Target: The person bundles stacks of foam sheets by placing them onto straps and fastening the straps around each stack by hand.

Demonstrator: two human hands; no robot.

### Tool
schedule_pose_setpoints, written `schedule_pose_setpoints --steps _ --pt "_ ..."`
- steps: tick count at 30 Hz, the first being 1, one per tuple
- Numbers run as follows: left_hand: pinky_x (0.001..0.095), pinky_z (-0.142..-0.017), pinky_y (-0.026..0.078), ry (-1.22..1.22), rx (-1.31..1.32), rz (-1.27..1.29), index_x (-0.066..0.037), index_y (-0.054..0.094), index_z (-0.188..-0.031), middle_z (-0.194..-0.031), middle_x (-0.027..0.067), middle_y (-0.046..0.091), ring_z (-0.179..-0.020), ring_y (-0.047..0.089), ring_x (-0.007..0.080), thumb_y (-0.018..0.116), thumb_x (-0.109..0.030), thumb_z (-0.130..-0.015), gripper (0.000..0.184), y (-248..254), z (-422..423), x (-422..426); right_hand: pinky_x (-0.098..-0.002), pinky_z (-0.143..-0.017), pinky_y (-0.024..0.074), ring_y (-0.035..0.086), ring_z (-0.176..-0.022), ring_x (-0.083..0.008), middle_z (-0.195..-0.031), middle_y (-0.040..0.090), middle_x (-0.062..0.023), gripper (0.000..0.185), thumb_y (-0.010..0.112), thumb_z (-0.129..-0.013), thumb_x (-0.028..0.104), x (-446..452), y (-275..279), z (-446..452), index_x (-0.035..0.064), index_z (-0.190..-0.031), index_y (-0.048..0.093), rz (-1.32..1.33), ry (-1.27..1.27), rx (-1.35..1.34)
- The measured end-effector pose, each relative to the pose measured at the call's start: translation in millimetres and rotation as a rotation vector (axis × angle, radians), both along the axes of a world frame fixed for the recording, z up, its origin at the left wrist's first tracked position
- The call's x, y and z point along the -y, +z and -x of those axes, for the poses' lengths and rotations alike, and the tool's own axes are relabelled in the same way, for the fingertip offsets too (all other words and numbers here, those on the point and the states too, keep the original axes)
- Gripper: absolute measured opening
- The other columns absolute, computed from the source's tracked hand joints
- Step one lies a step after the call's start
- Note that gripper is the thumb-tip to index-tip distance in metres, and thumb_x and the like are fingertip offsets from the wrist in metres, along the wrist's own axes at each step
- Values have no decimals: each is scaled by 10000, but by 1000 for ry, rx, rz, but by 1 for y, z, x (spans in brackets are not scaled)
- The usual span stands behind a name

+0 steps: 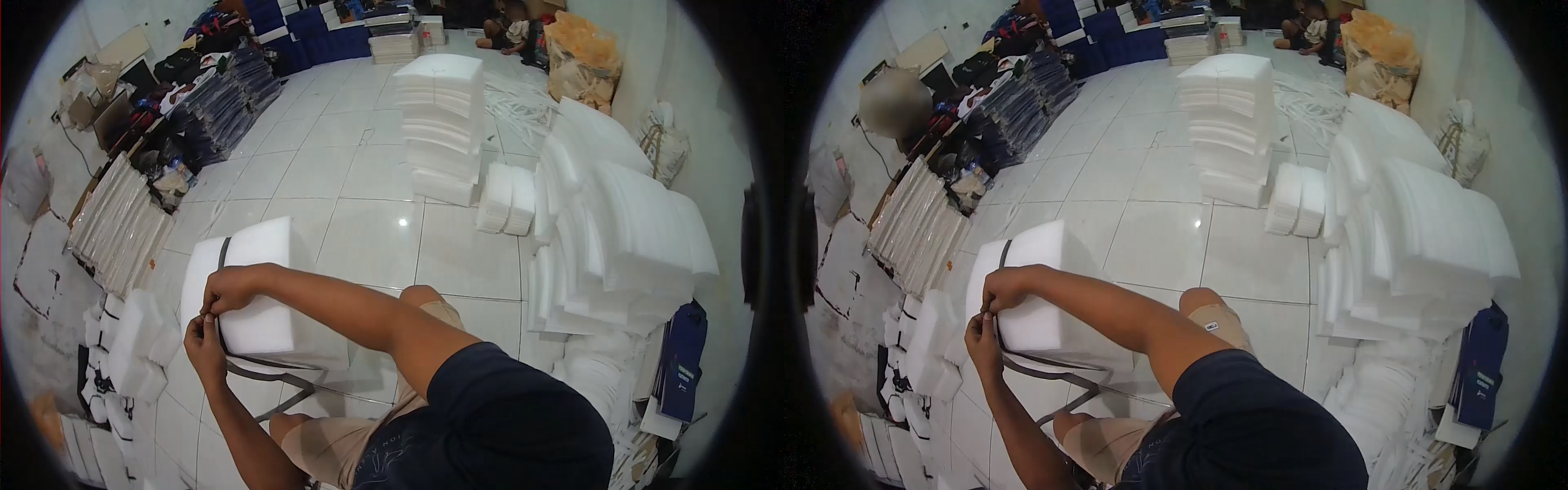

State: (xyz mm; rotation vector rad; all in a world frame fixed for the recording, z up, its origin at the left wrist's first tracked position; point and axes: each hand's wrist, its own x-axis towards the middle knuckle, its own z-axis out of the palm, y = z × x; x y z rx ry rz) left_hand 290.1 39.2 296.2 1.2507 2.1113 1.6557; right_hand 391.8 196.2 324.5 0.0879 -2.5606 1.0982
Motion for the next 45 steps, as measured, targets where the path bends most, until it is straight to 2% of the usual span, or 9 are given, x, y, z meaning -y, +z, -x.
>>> schedule_pose_setpoints --steps 6,11,16,19,21,23,28,39,45 --pt "224 -650 402 -36 114 145 18 606 -961 -810 21 595 -721 504 76 557 -205 -934 229 4 20 8 -362 -757 514 649 -866 -277 -924 696 -124 252 646 -779 188 14 -2 8 70 -992 712 -270 -45 -53" --pt "300 -602 437 -41 -127 205 77 620 -835 -715 78 605 -663 523 129 599 -186 -837 264 5 20 0 -411 -743 511 581 -889 -310 -838 627 -128 249 635 -764 284 17 -12 14 38 -747 662 -516 -212 -180" --pt "277 -623 468 -72 -223 187 73 645 -894 -768 97 648 -691 576 122 632 -204 -815 289 13 11 -1 -398 -700 513 566 -895 -277 -927 532 -99 229 670 -738 275 15 -19 3 61 -777 599 -441 -274 -284" --pt "290 -687 505 140 -331 -74 27 671 -896 -828 130 673 -734 634 172 664 -132 -805 183 -4 -7 -5 -409 -754 497 558 -923 -291 -944 530 -114 204 641 -765 248 18 -12 -2 54 -826 625 -309 -308 -169" --pt "279 -701 496 227 -141 -84 30 676 -913 -826 120 674 -732 622 153 641 -180 -829 228 2 -17 -6 -398 -720 490 587 -840 -291 -882 573 -116 176 640 -801 204 18 -15 1 55 -895 645 -289 -300 -190" --pt "268 -723 487 175 125 -48 42 676 -928 -822 99 672 -749 608 135 631 -203 -837 265 9 -19 -5 -378 -687 483 604 -770 -279 -841 612 -118 168 655 -815 156 18 -11 -2 55 -949 652 23 -387 -145" --pt "262 -721 481 34 304 -92 43 677 -920 -808 95 669 -763 601 129 615 -206 -834 271 10 -13 -12 -320 -717 487 609 -755 -240 -876 632 -117 177 645 -813 98 12 -12 -9 20 -972 643 11 -215 -242" --pt "385 -751 506 161 -54 -111 -47 698 -851 -853 152 679 -821 650 311 628 -249 -762 231 1 -12 -14 -257 -647 457 545 -759 -127 -863 618 -64 140 602 -889 110 -1 -8 -7 -1 -974 590 -81 -201 -51" --pt "387 -740 509 189 -33 -40 -61 699 -816 -832 142 680 -811 652 300 620 -244 -752 210 5 -18 -13 -342 -707 462 548 -736 -282 -859 579 -151 130 511 -906 121 10 -16 -4 6 -966 514 -360 -406 -143"
